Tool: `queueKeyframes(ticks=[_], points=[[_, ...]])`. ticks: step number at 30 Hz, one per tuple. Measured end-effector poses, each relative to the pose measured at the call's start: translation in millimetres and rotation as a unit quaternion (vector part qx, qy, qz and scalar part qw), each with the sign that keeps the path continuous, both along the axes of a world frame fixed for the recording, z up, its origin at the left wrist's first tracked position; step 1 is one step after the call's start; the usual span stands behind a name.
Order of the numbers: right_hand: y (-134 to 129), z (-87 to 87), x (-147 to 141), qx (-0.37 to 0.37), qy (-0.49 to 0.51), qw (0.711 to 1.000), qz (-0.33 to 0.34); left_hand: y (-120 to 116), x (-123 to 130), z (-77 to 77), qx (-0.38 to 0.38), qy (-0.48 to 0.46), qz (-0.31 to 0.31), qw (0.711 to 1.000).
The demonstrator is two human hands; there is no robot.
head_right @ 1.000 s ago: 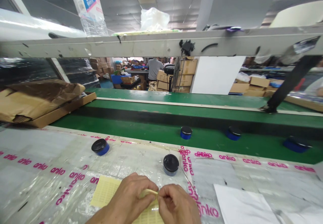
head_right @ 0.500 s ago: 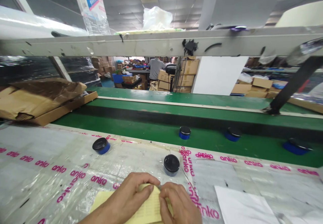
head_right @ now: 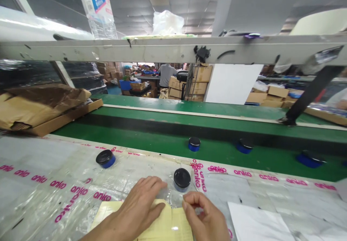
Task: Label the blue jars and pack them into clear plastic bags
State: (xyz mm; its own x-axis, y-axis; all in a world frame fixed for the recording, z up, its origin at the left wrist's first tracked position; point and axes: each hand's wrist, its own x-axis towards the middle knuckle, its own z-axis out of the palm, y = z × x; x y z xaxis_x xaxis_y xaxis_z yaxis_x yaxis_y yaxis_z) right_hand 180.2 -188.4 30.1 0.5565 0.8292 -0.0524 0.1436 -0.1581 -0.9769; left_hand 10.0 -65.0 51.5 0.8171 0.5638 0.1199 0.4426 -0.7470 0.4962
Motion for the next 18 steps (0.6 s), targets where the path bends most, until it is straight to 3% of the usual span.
queueKeyframes(ticks=[5,11,18], points=[[2.0,12.8,18.5,-0.035,0.001,0.999,-0.012,15.3,27.1,-4.4,-0.030,-0.075,-0.032,0.996],[15.6,10.9,33.4,-0.028,-0.044,0.999,-0.015,22.0,64.8,-16.9,-0.036,-0.063,0.020,0.997],[30.5,8.9,38.8,-0.021,-0.078,0.996,0.027,28.6,56.1,-27.2,-0.051,-0.111,0.014,0.992]])
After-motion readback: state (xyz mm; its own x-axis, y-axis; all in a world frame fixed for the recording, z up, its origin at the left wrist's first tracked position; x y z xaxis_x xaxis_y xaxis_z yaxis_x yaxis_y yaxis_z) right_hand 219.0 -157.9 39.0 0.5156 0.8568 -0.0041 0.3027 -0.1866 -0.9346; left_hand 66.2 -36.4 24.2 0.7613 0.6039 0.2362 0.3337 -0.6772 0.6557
